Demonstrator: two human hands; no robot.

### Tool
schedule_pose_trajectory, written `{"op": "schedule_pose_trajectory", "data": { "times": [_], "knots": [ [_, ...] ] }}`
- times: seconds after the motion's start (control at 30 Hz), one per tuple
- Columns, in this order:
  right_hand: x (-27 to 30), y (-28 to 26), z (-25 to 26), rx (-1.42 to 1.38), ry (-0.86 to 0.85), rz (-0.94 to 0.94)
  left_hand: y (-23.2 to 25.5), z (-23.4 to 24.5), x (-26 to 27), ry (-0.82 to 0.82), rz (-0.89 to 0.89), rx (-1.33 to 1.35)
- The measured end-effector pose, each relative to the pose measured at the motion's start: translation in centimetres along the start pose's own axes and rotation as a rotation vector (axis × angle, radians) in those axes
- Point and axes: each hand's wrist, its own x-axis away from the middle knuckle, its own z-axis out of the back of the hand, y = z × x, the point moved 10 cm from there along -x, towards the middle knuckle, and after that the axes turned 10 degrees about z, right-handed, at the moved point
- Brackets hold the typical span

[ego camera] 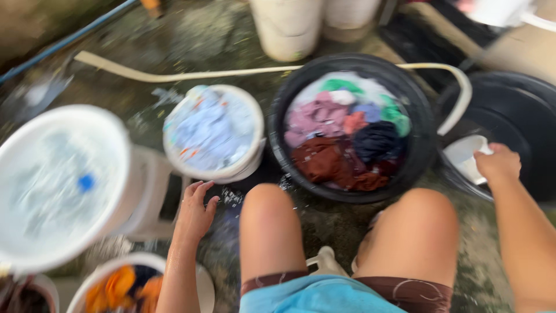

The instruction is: The person washes clothes by hand in a white bucket of soapy water, dipping them in and scrubbing them together.

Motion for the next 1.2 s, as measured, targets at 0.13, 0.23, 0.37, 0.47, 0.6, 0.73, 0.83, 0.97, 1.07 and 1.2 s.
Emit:
{"op": "schedule_pose_trajectory", "data": {
  "times": [0.13, 0.23, 0.37, 0.47, 0.6, 0.73, 0.83, 0.97, 1.07, 1.2],
  "knots": [
    [-0.1, -20.3, -0.1, -0.438, -0.110, 0.415, -9.8, 6.1, 6.9, 0.215, 0.132, -0.006],
    [10.2, -42.6, 2.5, -0.462, -0.177, 0.905, -18.9, 10.4, 13.7, 0.393, 0.291, -0.121],
    [34.7, -64.9, -2.2, -0.803, -0.798, 0.977, -29.3, 12.5, 21.2, 0.325, 0.662, -0.344],
    [56.6, -73.9, -5.6, -0.706, -1.094, 1.469, -33.7, 9.2, 25.0, 0.096, 0.845, -0.126],
    [72.7, -75.2, -15.3, -0.273, -0.960, 1.760, -35.4, -0.4, 25.8, -0.265, 0.892, -0.118],
    [75.8, -67.3, -25.5, 0.266, -1.046, 1.653, -39.6, -8.1, 24.4, -0.252, 0.803, -0.020],
    [76.5, -65.4, -31.2, 0.404, -1.075, 1.605, -43.4, -13.3, 23.2, -0.262, 0.724, -0.004],
    [78.4, -65.1, -35.5, 0.499, -1.178, 1.625, -49.9, -18.7, 23.5, -0.393, 1.178, 0.353],
    [79.8, -64.5, -37.3, 0.429, -1.225, 1.730, -49.7, -17.8, 20.7, -0.274, 0.920, 0.175],
    [80.1, -65.9, -38.7, 0.224, -1.285, 1.804, -48.2, -14.2, 19.4, -0.189, 0.862, 0.060]
  ]
}}
